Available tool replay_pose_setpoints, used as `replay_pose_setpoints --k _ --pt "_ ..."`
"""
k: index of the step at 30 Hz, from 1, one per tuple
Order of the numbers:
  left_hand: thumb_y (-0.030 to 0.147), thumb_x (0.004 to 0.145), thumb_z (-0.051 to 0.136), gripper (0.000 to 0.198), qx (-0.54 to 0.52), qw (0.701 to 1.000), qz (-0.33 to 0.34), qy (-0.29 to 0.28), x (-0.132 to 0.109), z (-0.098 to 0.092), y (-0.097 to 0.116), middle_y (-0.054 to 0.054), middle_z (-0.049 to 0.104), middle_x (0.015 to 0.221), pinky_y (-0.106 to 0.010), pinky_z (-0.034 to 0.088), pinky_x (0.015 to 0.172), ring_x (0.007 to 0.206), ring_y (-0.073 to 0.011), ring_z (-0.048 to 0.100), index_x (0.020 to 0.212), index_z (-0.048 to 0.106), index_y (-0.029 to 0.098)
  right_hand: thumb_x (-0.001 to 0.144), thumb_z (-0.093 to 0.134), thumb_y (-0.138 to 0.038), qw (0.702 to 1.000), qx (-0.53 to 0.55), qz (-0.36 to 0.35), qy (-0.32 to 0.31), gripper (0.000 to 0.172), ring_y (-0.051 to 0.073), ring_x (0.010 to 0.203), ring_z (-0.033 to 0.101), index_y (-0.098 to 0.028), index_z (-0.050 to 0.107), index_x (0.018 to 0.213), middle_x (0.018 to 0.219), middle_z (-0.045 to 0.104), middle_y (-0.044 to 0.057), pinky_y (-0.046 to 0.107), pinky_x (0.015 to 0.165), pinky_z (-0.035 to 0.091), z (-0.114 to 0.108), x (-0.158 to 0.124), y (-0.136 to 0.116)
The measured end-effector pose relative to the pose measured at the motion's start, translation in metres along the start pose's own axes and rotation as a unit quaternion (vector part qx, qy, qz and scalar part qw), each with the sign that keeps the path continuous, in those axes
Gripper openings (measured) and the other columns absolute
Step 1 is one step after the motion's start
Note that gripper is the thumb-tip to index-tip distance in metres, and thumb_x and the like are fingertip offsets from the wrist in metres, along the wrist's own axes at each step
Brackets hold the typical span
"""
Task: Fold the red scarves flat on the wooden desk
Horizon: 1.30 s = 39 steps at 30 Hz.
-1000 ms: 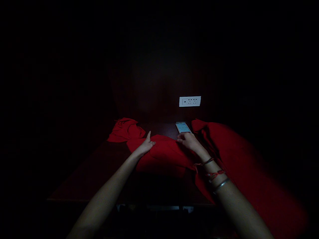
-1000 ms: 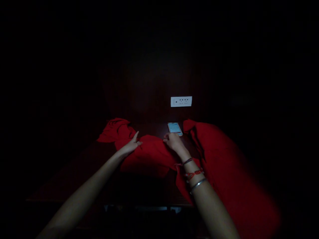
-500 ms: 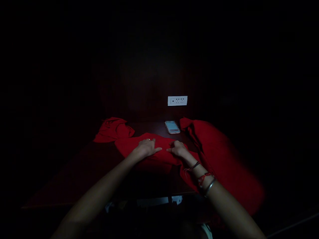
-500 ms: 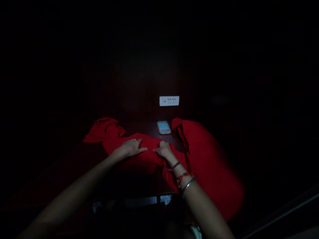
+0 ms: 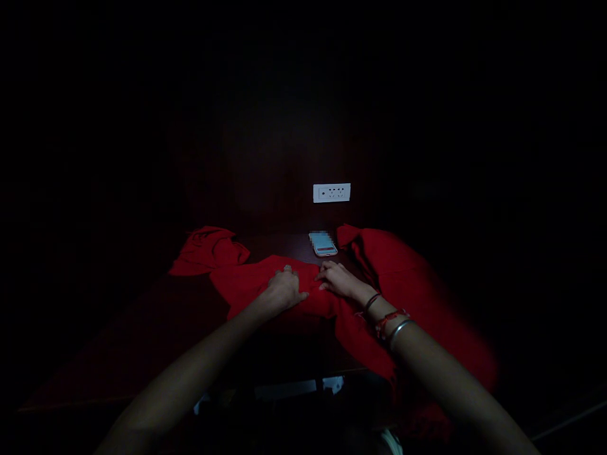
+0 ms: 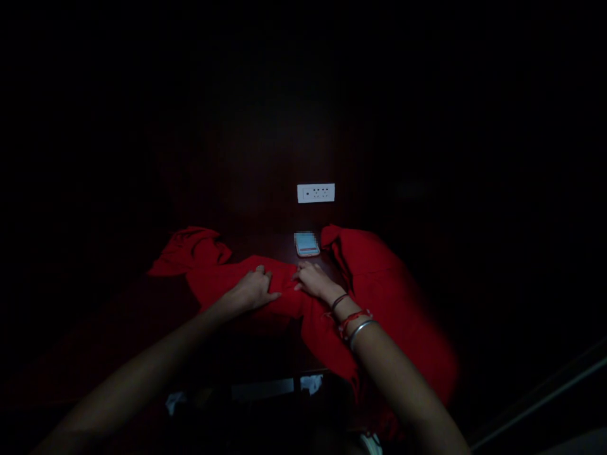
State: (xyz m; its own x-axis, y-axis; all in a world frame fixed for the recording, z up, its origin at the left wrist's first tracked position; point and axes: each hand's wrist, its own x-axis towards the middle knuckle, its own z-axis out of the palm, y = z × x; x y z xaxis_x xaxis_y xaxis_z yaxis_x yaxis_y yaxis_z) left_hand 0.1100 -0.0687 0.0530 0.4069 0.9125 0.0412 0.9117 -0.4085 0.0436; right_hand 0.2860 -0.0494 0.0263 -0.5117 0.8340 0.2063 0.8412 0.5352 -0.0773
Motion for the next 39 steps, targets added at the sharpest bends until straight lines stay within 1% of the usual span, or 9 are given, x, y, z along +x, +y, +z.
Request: replay_pose_setpoints --k 4,8,13,17,23,26,29,34,39 --pt "0.053 0.073 0.040 0.056 -0.013 1.000 -0.007 0.019 -0.005 0.008 0.003 -0.022 0.041 0.113 -0.048 0.036 0.074 0.098 -0.0383 0.043 0.111 0.047 0.012 0.077 0.049 -0.022 0.996 0.024 -0.071 0.047 0.016 0.015 0.084 0.046 -0.016 0.064 0.078 0.085 0.053 0.006 0.027 0.075 0.033 -0.001 0.013 0.002" --pt "0.067 0.065 0.036 0.072 -0.028 0.997 -0.057 0.052 0.000 0.019 0.011 -0.025 0.033 0.120 -0.055 0.033 0.073 0.104 -0.0453 0.032 0.103 0.053 0.008 0.077 0.048 -0.018 0.987 0.093 -0.075 0.110 0.015 0.012 0.077 0.047 -0.013 0.061 0.082 0.082 0.052 0.004 0.024 0.073 0.035 -0.015 0.033 -0.002" --pt "0.030 0.075 0.041 0.034 0.002 0.993 -0.087 0.082 0.008 0.017 0.006 -0.020 0.048 0.104 -0.040 0.038 0.076 0.096 -0.0307 0.046 0.096 0.054 0.007 0.072 0.055 -0.016 0.976 0.127 -0.100 0.143 0.007 0.012 0.073 0.045 -0.013 0.061 0.073 0.077 0.050 0.003 0.023 0.068 0.034 -0.018 0.055 -0.004" --pt "0.010 0.074 0.035 0.036 -0.042 0.989 -0.081 0.121 0.004 0.014 -0.012 -0.011 0.056 0.091 -0.028 0.040 0.069 0.081 -0.0196 0.054 0.110 0.040 0.011 0.069 0.056 -0.014 0.969 0.151 -0.103 0.163 0.005 0.011 0.067 0.043 -0.013 0.056 0.074 0.071 0.049 0.001 0.021 0.062 0.032 -0.003 0.064 -0.005" --pt "0.005 0.075 0.029 0.031 -0.015 0.989 -0.037 0.139 -0.002 0.018 -0.021 -0.008 0.055 0.089 -0.025 0.039 0.070 0.083 -0.0176 0.052 0.092 0.051 0.017 0.072 0.046 -0.007 0.964 0.079 -0.162 0.195 0.015 0.013 0.077 0.042 -0.016 0.057 0.069 0.079 0.049 0.002 0.024 0.067 0.030 0.014 0.059 -0.010" --pt "0.020 0.079 0.034 0.020 0.014 0.987 -0.075 0.142 -0.001 0.019 -0.017 -0.010 0.055 0.087 -0.027 0.040 0.071 0.082 -0.0198 0.053 0.086 0.052 0.013 0.071 0.047 -0.008 0.967 0.044 -0.169 0.185 0.017 0.015 0.083 0.040 -0.017 0.061 0.068 0.087 0.049 0.004 0.028 0.071 0.030 0.013 0.049 -0.012" --pt "0.031 0.074 0.044 0.028 0.037 0.985 -0.098 0.137 0.000 0.017 -0.013 -0.014 0.054 0.091 -0.029 0.041 0.066 0.079 -0.0226 0.054 0.092 0.049 0.009 0.070 0.052 -0.014 0.969 0.038 -0.166 0.178 0.012 0.017 0.090 0.039 -0.018 0.063 0.073 0.095 0.047 0.005 0.030 0.076 0.030 0.009 0.036 -0.014" --pt "0.017 0.075 0.039 0.021 0.045 0.990 -0.064 0.118 0.002 0.008 -0.015 -0.012 0.057 0.085 -0.026 0.041 0.061 0.074 -0.0209 0.056 0.095 0.045 0.011 0.071 0.056 -0.024 0.967 0.016 -0.168 0.190 0.015 0.020 0.099 0.034 -0.020 0.065 0.082 0.110 0.043 0.006 0.036 0.082 0.029 0.008 0.024 -0.017" --pt "0.014 0.080 0.032 0.020 0.028 0.989 -0.090 0.114 0.002 0.004 -0.018 -0.011 0.059 0.079 -0.026 0.040 0.058 0.071 -0.0208 0.058 0.097 0.040 0.010 0.071 0.056 -0.028 0.967 -0.002 -0.158 0.201 0.022 0.022 0.103 0.031 -0.021 0.063 0.091 0.117 0.040 0.006 0.038 0.083 0.029 0.012 0.025 -0.023"
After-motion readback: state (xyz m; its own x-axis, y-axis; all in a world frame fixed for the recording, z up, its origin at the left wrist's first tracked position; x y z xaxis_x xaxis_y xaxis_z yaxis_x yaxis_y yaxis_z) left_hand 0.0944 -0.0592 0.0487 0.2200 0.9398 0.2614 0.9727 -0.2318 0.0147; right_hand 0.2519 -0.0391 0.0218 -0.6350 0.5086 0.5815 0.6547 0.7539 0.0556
